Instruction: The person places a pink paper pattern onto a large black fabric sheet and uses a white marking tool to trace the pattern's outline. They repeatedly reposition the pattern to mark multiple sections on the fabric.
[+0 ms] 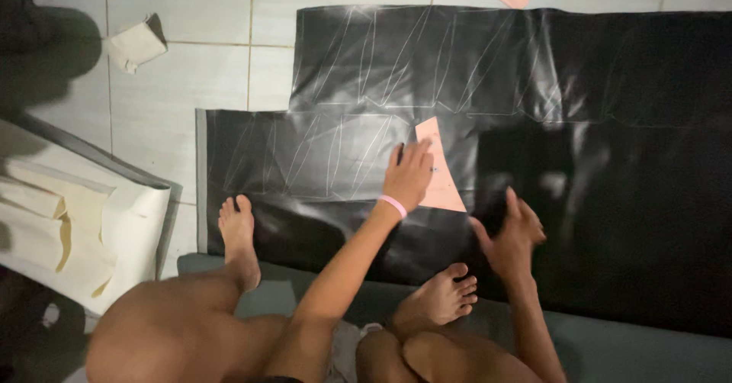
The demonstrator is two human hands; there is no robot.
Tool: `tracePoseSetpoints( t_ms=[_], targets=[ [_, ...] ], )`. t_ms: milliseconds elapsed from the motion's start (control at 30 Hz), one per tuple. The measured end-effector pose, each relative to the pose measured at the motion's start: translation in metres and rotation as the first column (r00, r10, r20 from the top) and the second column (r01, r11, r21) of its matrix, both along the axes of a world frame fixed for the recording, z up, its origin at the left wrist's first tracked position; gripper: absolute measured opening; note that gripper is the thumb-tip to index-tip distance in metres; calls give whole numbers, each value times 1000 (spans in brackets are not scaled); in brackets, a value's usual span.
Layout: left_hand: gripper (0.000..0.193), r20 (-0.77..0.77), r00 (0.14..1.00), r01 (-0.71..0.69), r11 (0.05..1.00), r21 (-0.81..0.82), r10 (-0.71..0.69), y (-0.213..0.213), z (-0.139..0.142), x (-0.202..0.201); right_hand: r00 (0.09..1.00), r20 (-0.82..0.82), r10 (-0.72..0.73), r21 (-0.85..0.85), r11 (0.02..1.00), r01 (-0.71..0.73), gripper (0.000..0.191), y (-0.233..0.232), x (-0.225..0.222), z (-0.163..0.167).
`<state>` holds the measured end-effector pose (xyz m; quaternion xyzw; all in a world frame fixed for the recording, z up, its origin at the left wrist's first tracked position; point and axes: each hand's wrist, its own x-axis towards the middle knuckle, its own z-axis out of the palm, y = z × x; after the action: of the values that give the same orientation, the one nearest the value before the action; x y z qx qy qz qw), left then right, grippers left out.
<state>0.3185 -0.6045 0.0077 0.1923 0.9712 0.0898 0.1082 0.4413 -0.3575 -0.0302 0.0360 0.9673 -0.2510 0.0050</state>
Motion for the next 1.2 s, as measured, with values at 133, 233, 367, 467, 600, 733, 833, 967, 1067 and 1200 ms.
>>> tracePoseSetpoints(
  t_ms=[133, 233, 367, 467, 600, 733, 833, 967, 1067, 1200],
  targets=[
    [37, -160, 987, 7, 1000, 30, -2, 21, -17, 12, 963, -87, -256, 292, 918, 270, 65, 64, 100, 11],
    [36, -209, 978, -6, 1000, 5, 7, 31, -34, 14, 945, -207, -254, 437, 840, 321, 51, 113, 179, 11],
    [44, 24, 972, -235, 967, 94, 234, 57, -51, 6, 971, -113, -210, 513, 824, 238, 52, 155, 243, -7],
    [55, 285, 862, -465, 878, 112, 420, 76, -51, 9, 986, -80, -148, 562, 810, 168, 49, 167, 260, -15],
    [45, 71, 978, 200, 781, -592, -197, 98, -46, 20, 971, -26, -237, 753, 634, 175, 41, 154, 278, 4],
    [47, -268, 963, -141, 922, -362, 42, 111, -47, 28, 919, -18, -393, 692, 659, 295, 44, 155, 283, 12],
    [45, -95, 993, -8, 773, -635, -67, 114, -52, 30, 898, -11, -439, 659, 673, 337, 47, 165, 281, 16],
    [49, -164, 986, -65, 855, -514, -24, 109, -53, 33, 879, -2, -477, 637, 677, 369, 51, 172, 282, 22],
    [47, -137, 975, -203, 949, -241, 174, 100, -40, 40, 861, 44, -506, 617, 692, 375, 54, 167, 290, 29],
    [37, -122, 977, -180, 983, -25, 176, 94, -13, 46, 865, -339, -371, 553, 665, 502, 56, 152, 305, 33]
  ],
)
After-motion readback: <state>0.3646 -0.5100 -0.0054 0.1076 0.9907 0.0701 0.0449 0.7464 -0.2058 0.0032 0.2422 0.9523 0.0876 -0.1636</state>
